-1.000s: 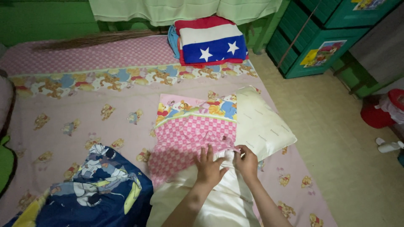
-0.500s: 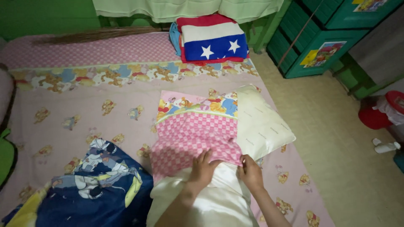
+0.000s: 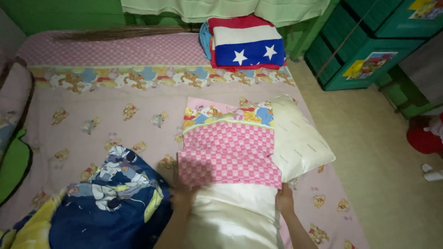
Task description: The person sits on a bed and places a white pillow into a pink and white checkered pillowcase. They fold the case over the pillow, tuck the edges, and smooth the surface to complete the task.
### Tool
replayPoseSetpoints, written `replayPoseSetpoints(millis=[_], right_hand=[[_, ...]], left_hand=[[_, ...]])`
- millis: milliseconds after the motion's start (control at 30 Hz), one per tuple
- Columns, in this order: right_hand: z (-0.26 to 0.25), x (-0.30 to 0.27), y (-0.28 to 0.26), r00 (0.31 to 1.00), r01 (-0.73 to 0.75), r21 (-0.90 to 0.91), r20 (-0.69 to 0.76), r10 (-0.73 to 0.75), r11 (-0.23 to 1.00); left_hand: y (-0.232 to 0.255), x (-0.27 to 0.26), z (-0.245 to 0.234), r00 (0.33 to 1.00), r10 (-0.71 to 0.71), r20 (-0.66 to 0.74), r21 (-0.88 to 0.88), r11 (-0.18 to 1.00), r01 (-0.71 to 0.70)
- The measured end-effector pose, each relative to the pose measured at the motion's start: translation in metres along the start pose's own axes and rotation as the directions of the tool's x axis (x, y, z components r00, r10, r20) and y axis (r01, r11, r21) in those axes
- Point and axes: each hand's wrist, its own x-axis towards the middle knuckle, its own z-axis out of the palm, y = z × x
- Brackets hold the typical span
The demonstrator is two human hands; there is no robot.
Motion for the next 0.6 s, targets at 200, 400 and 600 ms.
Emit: replayPoseSetpoints(millis=[200,400,600], right_hand=[[-0.03,-0.001,-0.012,0.842,-0.507,0.374,0.406,0.355,0.776],[-0.042,0.032,-0.028,0.948,-0.316,0.671,0.193,0.254,0.671],[-0.037,0.026,-0.038,0.919,-0.278,0.703,-0.004,0.395,0.654]], left_hand=[[-0.053,0.031,0.025,0.988,0.099,0.119,-0.387,0.921,-0.046],[-0.02,0.029,-0.019,0.94,-0.104,0.325,-0.509,0.819,0.266],[-0.006,0.033,-0.048,0.798,-0.242,0.551,-0.545,0.62,0.564]])
